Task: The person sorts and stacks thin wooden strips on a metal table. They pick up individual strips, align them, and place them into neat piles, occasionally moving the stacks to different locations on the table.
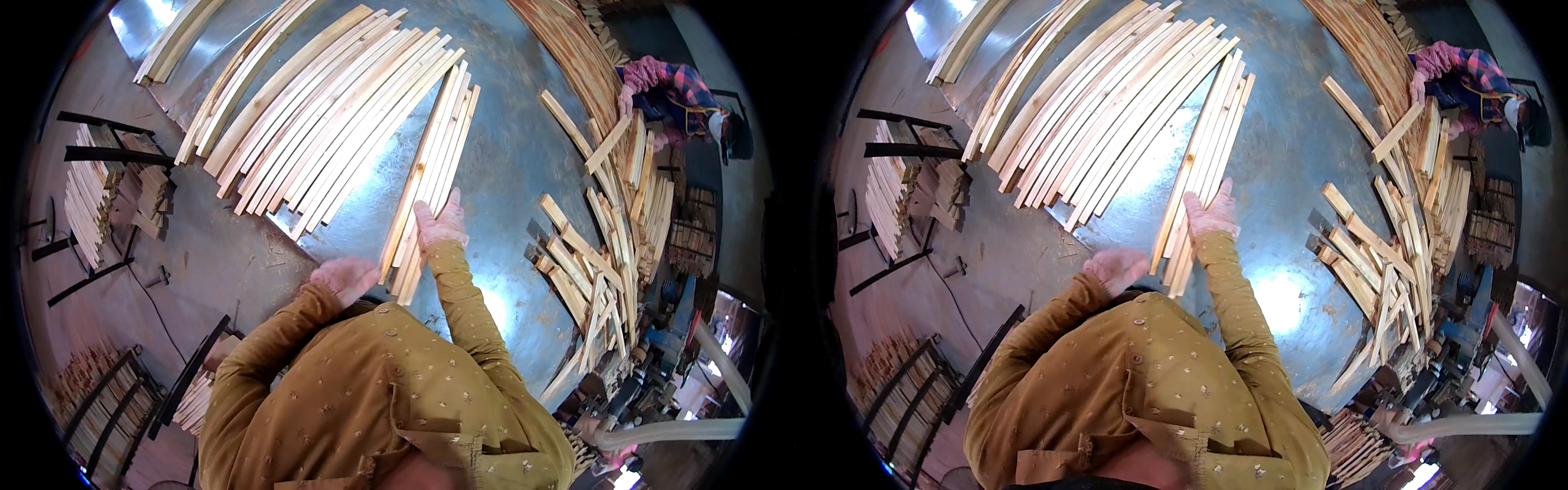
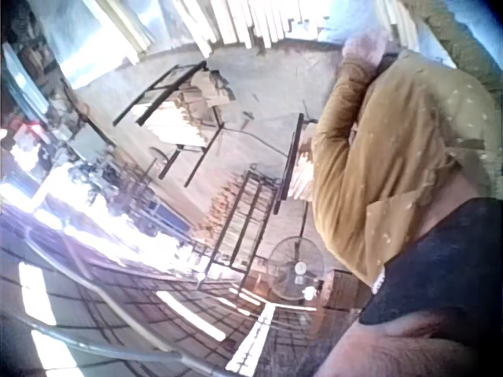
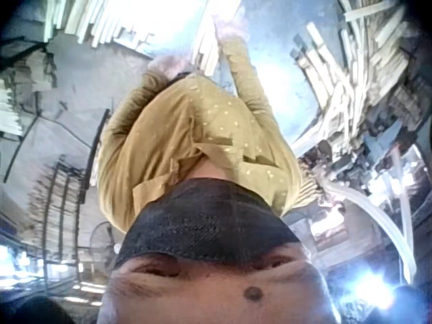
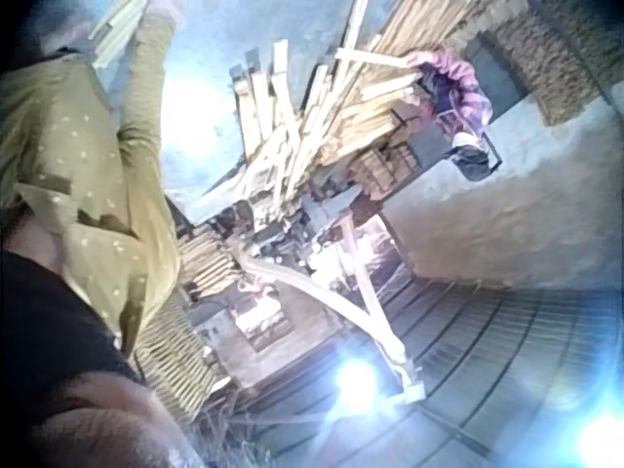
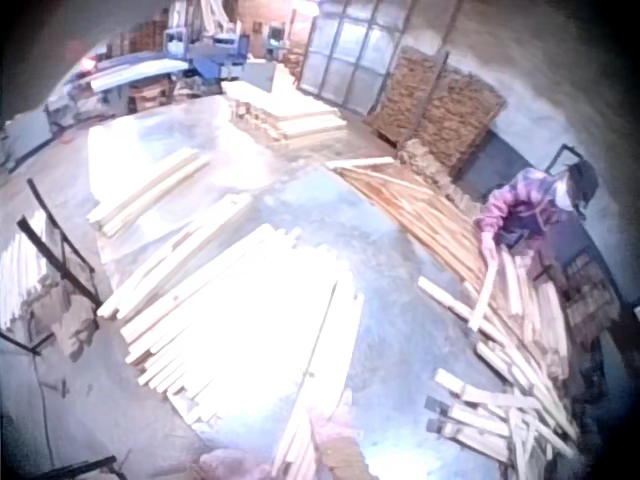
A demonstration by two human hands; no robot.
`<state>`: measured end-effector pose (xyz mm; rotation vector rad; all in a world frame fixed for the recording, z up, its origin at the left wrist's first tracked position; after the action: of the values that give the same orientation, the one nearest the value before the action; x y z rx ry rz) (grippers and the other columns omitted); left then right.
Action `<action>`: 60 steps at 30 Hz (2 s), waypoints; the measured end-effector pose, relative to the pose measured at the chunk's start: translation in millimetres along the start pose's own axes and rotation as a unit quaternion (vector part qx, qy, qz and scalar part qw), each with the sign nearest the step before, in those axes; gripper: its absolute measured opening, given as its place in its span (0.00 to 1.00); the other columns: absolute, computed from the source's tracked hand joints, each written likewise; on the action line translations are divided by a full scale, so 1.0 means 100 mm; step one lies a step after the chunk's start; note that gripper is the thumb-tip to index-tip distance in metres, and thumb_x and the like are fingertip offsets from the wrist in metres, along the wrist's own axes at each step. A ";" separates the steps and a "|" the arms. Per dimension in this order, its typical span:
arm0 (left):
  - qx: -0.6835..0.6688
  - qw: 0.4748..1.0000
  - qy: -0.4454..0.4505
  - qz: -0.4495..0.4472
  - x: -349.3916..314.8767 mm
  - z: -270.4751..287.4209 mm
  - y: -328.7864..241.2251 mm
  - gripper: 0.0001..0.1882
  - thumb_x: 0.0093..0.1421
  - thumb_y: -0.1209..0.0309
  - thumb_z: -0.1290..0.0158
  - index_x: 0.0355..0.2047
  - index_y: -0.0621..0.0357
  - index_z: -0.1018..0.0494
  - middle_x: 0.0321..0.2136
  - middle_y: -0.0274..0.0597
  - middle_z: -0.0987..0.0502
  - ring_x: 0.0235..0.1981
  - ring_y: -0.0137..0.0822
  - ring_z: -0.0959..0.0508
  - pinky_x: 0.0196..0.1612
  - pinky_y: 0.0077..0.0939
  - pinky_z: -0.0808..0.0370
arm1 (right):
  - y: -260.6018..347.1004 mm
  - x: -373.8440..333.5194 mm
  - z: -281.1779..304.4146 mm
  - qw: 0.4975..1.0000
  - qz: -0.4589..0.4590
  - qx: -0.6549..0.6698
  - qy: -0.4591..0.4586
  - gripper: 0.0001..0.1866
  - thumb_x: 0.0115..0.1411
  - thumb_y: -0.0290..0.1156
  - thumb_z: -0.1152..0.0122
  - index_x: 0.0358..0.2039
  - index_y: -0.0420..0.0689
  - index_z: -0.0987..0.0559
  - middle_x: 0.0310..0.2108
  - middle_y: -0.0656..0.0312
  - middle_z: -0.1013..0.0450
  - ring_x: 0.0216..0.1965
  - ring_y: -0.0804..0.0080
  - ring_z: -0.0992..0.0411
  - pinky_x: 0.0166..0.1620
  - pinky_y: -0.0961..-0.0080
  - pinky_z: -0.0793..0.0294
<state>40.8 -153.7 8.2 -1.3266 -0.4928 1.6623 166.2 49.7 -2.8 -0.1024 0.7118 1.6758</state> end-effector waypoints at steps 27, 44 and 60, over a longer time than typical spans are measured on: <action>-0.311 0.940 -0.137 -0.011 0.75 -0.02 -0.35 0.41 0.54 0.62 0.40 0.62 0.67 0.46 0.47 0.50 0.26 0.46 0.41 0.22 0.50 0.34 0.24 | -0.20 -0.54 0.44 0.943 0.171 0.017 -0.286 0.37 0.58 0.37 0.37 0.64 0.39 0.40 0.59 0.45 0.35 0.57 0.56 0.32 0.56 0.68 0.30; -0.159 0.968 -0.183 -0.064 -0.14 1.61 -0.44 0.38 0.56 0.52 0.37 0.60 0.60 0.36 0.38 0.41 0.23 0.35 0.30 0.24 0.37 0.23 0.24 | 0.72 -0.21 0.14 0.731 0.014 0.680 0.049 0.35 0.54 0.29 0.37 0.61 0.29 0.36 0.33 0.54 0.26 0.33 0.64 0.26 0.40 0.71 0.22; 0.164 0.914 -0.352 0.119 0.31 3.98 1.44 0.43 0.56 0.48 0.41 0.64 0.61 0.42 0.55 0.58 0.30 0.55 0.57 0.29 0.60 0.45 0.34 | 0.24 0.14 -0.01 0.957 -0.185 0.106 -0.198 0.30 0.58 0.41 0.45 0.58 0.38 0.30 0.49 0.45 0.24 0.50 0.50 0.25 0.53 0.61 0.29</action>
<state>-380.8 -109.1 15.1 -0.5224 -0.4395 2.3085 140.0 59.9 -0.7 0.2351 0.5229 1.2037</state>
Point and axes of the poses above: each hand's wrist, its own x-axis towards the middle knuckle, its own z-axis out of the back of the hand, y = z × x, the point moved 3 cm from there along x, towards the middle knuckle
